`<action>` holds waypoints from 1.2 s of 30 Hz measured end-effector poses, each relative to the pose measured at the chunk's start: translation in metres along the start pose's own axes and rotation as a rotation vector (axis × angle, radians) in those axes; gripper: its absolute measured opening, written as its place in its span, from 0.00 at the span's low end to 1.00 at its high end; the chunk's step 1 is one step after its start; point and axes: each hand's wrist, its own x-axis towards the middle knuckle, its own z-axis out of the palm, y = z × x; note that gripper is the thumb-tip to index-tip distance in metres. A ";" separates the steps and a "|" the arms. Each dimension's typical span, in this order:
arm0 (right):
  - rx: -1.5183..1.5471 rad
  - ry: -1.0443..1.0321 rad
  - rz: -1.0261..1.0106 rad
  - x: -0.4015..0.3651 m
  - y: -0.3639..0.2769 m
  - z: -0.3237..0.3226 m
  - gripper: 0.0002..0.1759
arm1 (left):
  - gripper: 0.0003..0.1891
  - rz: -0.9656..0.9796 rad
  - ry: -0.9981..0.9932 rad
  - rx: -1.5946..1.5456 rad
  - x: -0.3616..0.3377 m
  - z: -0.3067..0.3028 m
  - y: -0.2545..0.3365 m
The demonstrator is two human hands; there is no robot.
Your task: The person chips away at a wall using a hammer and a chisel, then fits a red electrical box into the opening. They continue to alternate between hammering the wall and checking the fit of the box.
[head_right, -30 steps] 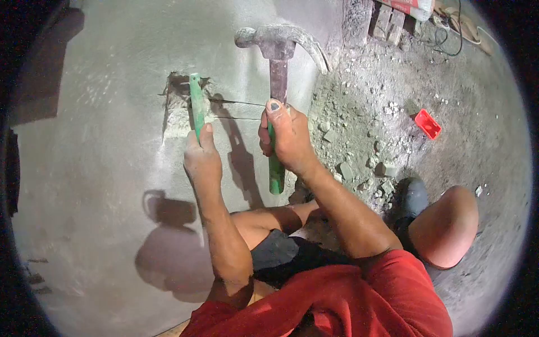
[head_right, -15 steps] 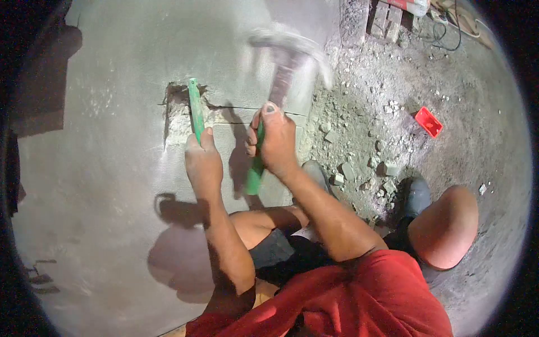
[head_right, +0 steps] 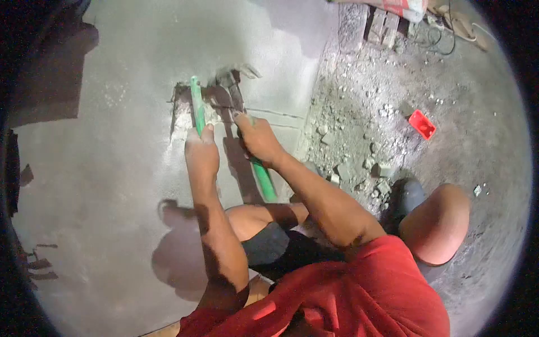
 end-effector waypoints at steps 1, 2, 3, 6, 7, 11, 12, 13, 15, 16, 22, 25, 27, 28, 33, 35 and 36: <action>0.002 -0.003 0.105 -0.005 -0.006 -0.006 0.25 | 0.21 -0.076 -0.058 -0.138 -0.003 -0.004 0.002; 0.005 -0.008 0.223 -0.012 -0.009 -0.011 0.25 | 0.21 -0.163 -0.120 -0.271 -0.009 -0.008 0.000; -0.004 -0.020 0.219 -0.017 -0.012 -0.014 0.25 | 0.21 -0.167 -0.109 -0.280 -0.021 -0.005 -0.016; 0.000 0.043 0.221 -0.028 -0.018 -0.024 0.27 | 0.20 -0.228 -0.148 -0.334 -0.054 0.017 -0.053; -0.005 0.045 0.231 -0.030 -0.017 -0.025 0.27 | 0.20 -0.108 -0.134 -0.244 -0.060 0.016 -0.053; 0.082 0.107 0.205 -0.034 -0.019 -0.028 0.26 | 0.19 0.107 0.060 -0.140 -0.039 0.008 -0.039; 0.082 0.119 0.161 -0.037 -0.018 -0.029 0.25 | 0.21 0.124 0.052 -0.094 -0.027 0.006 -0.041; 0.086 0.131 0.109 -0.038 -0.020 -0.031 0.24 | 0.21 0.122 0.059 -0.100 -0.019 0.007 -0.042; 0.045 0.128 0.097 -0.037 -0.026 -0.033 0.23 | 0.24 0.066 0.045 -0.010 -0.004 0.011 -0.042; 0.036 0.113 0.062 -0.038 -0.029 -0.034 0.22 | 0.24 0.077 0.048 -0.012 0.001 0.017 -0.042; -0.144 0.105 -0.109 -0.043 -0.029 -0.039 0.22 | 0.32 0.152 0.165 -0.331 0.020 0.056 -0.071; -0.345 0.078 -0.378 -0.032 -0.004 -0.042 0.25 | 0.32 0.031 0.091 -0.324 0.020 0.053 -0.072; -0.457 0.053 -0.567 -0.011 0.029 -0.043 0.27 | 0.31 0.025 0.059 -0.352 0.021 0.049 -0.071; -0.573 0.033 -0.690 0.015 0.048 -0.043 0.27 | 0.31 0.022 0.028 -0.382 0.021 0.048 -0.071; -0.735 -0.043 -0.289 0.008 -0.014 -0.021 0.22 | 0.16 0.193 0.288 -0.348 0.027 0.070 -0.077; -0.845 0.064 -0.555 -0.011 -0.011 -0.023 0.20 | 0.18 0.574 0.490 -0.015 0.024 0.061 -0.071; -0.637 0.042 -0.366 -0.015 -0.004 -0.023 0.20 | 0.19 0.065 0.136 -0.432 0.011 0.050 -0.048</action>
